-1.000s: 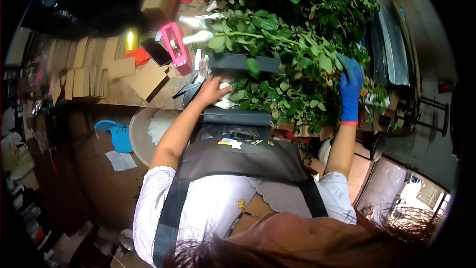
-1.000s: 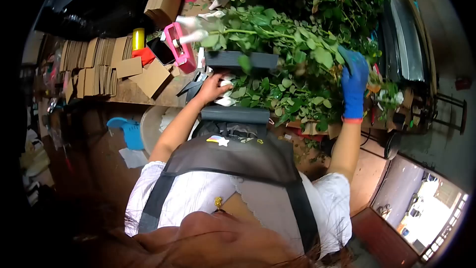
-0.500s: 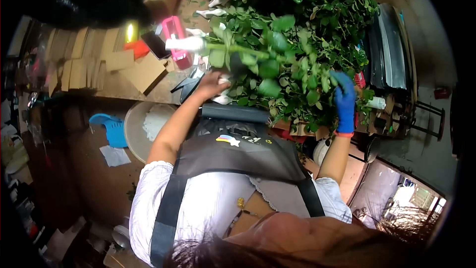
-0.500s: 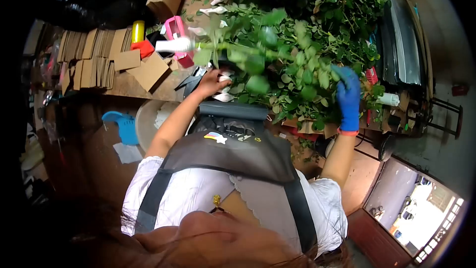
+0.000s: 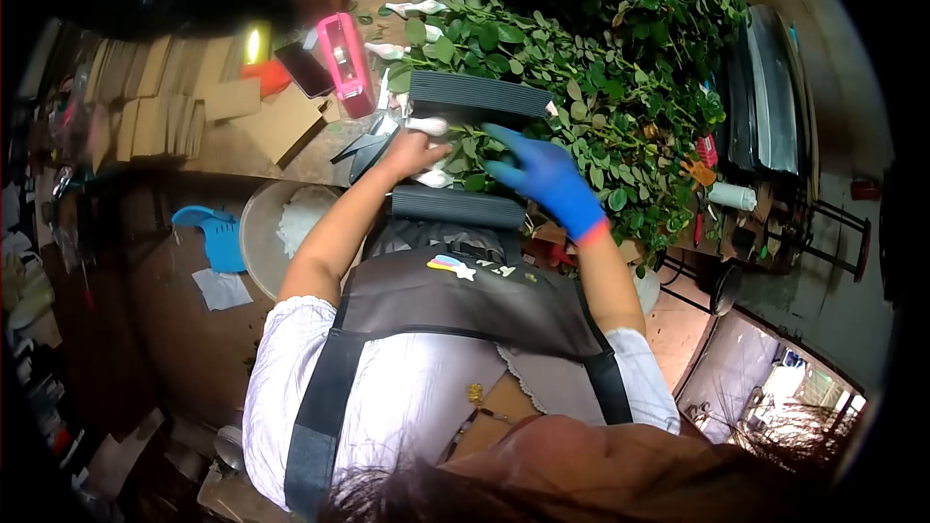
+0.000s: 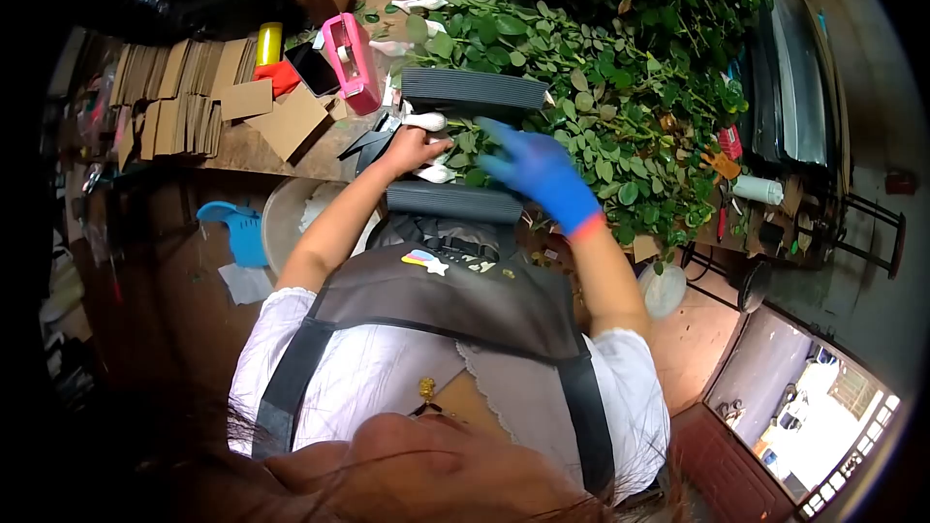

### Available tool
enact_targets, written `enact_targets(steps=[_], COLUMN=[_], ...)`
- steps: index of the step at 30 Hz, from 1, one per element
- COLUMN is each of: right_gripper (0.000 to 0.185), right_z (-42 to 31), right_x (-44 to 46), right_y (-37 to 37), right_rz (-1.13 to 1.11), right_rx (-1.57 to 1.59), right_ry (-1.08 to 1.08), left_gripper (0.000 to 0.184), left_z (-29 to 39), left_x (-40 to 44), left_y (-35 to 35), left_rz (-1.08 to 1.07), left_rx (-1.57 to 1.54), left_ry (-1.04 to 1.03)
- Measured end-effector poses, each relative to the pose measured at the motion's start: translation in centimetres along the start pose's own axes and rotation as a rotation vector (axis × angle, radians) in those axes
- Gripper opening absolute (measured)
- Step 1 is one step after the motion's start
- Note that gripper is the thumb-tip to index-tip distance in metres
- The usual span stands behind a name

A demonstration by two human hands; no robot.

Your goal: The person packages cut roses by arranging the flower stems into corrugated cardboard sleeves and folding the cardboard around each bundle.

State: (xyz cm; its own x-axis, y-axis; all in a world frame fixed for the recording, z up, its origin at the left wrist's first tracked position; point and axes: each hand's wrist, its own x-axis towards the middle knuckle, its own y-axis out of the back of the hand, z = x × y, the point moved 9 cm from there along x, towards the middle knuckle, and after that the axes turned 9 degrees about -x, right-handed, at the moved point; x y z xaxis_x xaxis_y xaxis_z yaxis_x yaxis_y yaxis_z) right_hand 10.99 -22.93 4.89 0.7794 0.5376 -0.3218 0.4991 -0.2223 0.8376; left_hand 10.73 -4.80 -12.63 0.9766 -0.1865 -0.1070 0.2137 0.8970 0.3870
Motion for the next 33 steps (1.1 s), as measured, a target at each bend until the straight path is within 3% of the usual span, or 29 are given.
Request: enact_targets(steps=[5, 8, 14, 17, 19, 21, 24, 25, 27, 28, 29, 33], right_gripper=[0.044, 0.040, 0.036, 0.034, 0.033, 0.033, 0.033, 0.033, 0.033, 0.035, 0.036, 0.037], right_z=[1.2, 4.7, 6.1, 5.5, 5.1, 5.6, 5.4, 5.9, 6.0, 6.1, 6.4, 6.6], right_x=[10.5, 10.3, 11.0, 11.1, 10.7, 10.9, 10.8, 10.8, 10.9, 11.1, 11.2, 11.3], right_y=[-9.4, -10.0, -12.4, -11.7, -11.5, -12.2, -11.8, -12.3, -12.7, -13.0, -13.3, -14.2], right_rz=[-0.158, -0.183, -0.090, -0.104, -0.117, -0.116, 0.206, 0.136, -0.006, -0.050, -0.093, -0.158], right_rx=[-0.538, -0.543, -0.573, -0.568, -0.548, -0.521, -0.586, -0.545, -0.454, -0.466, -0.478, -0.506], right_ry=[-0.007, -0.183, -0.189, -0.194, -0.204, -0.210, -0.067, -0.095, -0.143, -0.151, -0.158, -0.200], left_gripper=[0.035, 0.039, 0.038, 0.038, 0.038, 0.034, 0.020, 0.013, 0.009, 0.008, 0.020, 0.041], left_z=[0.1, 1.4, 2.3, 2.2, 3.5, 2.4, -0.1, 1.6, 1.7, -1.2, -2.8, -2.4], left_x=[-0.2, -0.4, -0.7, -0.4, -0.6, -0.6, -3.9, -4.8, -5.9, -5.4, -4.4, -1.1], left_y=[0.1, 0.5, 1.2, 2.2, 2.7, 3.0, 5.6, 8.6, 10.5, 9.2, 7.9, 4.4], left_rz=[0.008, -0.018, 0.072, 0.130, 0.254, 0.258, 0.568, 0.740, 0.685, 0.488, 0.376, 0.227], left_rx=[0.061, 0.113, 0.096, 0.080, 0.195, 0.203, -0.378, -0.459, -0.290, -0.263, -0.216, -0.021], left_ry=[-0.007, 0.035, -0.037, 0.128, -0.096, -0.019, 0.112, -0.029, -0.151, 0.056, 0.208, 0.397])
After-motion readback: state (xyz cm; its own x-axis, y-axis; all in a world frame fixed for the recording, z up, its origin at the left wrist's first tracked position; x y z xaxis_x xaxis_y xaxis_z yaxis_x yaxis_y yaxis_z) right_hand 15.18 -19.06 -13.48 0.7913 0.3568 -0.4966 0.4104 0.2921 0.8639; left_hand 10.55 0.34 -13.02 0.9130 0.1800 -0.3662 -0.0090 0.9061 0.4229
